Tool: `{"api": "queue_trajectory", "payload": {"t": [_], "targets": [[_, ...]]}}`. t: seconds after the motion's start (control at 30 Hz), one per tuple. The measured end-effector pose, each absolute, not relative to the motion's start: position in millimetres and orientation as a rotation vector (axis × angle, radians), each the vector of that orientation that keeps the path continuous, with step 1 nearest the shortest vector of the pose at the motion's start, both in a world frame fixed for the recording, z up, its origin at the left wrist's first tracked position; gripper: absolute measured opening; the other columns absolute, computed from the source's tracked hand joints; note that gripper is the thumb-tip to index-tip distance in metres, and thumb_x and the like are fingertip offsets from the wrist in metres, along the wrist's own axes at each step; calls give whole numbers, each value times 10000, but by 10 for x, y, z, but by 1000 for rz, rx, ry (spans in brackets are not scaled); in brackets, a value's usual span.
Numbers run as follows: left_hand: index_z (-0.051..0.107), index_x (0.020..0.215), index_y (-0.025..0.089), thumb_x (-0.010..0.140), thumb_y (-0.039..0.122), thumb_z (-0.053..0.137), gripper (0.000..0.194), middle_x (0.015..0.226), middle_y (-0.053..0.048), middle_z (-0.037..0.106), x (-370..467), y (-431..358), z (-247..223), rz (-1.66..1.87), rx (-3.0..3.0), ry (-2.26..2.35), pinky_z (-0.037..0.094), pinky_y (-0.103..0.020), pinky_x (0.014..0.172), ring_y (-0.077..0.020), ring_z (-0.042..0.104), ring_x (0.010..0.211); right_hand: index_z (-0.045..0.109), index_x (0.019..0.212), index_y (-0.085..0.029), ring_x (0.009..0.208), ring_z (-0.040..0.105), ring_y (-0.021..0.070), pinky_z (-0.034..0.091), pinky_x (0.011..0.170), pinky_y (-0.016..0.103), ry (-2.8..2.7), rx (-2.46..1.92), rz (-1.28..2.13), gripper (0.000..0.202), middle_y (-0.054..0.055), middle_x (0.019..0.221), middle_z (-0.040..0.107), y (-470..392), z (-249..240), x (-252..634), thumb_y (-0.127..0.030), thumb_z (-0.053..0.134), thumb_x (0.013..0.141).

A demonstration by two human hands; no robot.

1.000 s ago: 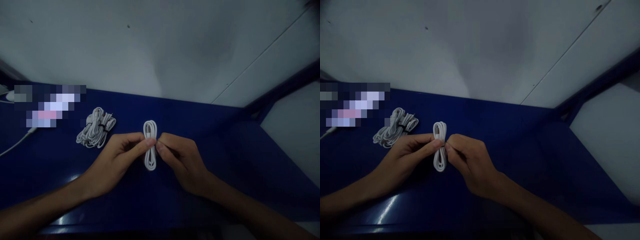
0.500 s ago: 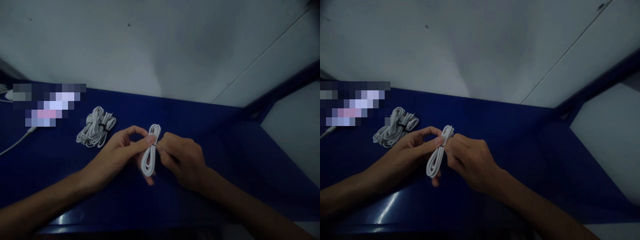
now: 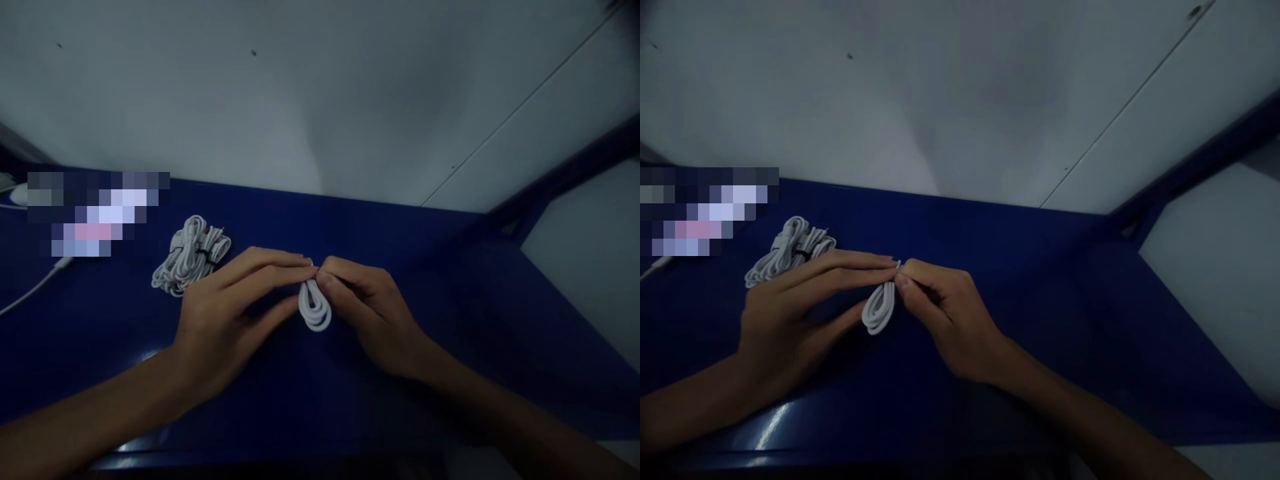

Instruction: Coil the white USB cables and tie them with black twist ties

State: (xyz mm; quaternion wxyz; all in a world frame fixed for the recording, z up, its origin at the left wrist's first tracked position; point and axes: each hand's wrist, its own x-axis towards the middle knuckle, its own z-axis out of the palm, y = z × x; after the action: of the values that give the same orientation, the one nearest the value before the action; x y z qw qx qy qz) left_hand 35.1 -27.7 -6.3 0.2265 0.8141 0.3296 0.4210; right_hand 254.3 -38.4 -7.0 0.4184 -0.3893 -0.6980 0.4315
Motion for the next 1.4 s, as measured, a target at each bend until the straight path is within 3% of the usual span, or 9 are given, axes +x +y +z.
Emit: {"api": "queue_trajectory", "payload": {"t": [0.13,0.27,0.47,0.63,0.93,1.1,1.23,1.4], "targets": [[838,1149,340,986,253,807,187,1109,10,839,357,-279,-50,1102,2091,989,618,-347,904,-222,777,987,541,780,-214,622,433,119,346,581,277,-1830,-950,1014,370,-42,721,488,-379,-55,2563,-295,534,1141],[852,941,279,958,242,833,46,891,21,820,406,-235,3,1008,1717,989,601,-270,779,-189,759,841,503,763,-215,625,458,118,371,606,285,-1951,-906,842,383,-40,726,507,-371,-71,2575,-260,513,1143],[827,863,212,976,218,800,116,784,-6,803,438,-172,26,815,1199,800,577,-206,700,-138,732,729,498,786,-213,620,456,102,378,596,268,-2027,-884,686,341,-50,732,510,-361,-120,2585,-195,528,1125],[817,894,202,994,196,780,106,790,-12,805,429,-160,-14,793,1125,750,575,-183,699,-122,732,729,488,776,-215,596,434,98,364,571,265,-2013,-885,695,336,-54,714,494,-359,-126,2568,-214,549,1106],[817,911,208,964,249,827,67,814,-14,803,444,-171,14,917,1211,848,600,-229,718,-147,738,740,631,912,-225,626,478,129,394,565,284,-1688,-1007,954,271,-30,760,565,-413,-108,2564,-399,586,1116],[819,919,210,957,280,845,84,831,-4,804,450,-187,35,946,1220,870,593,-211,738,-134,740,757,672,967,-221,607,517,118,425,549,275,-1671,-995,972,230,-31,771,598,-429,-97,2560,-385,605,1115],[833,941,218,961,263,841,50,840,-3,806,440,-177,15,942,1246,888,587,-202,765,-131,745,790,679,1019,-220,720,633,144,508,619,295,-1666,-1047,963,120,-1,887,694,-431,-95,2546,-326,689,1072],[834,934,226,968,273,836,58,846,-5,811,435,-156,-11,941,1249,896,585,-210,763,-134,747,786,698,1050,-233,663,597,138,505,581,299,-1677,-1085,879,56,-19,835,650,-431,-117,2538,-286,694,1067]]}}
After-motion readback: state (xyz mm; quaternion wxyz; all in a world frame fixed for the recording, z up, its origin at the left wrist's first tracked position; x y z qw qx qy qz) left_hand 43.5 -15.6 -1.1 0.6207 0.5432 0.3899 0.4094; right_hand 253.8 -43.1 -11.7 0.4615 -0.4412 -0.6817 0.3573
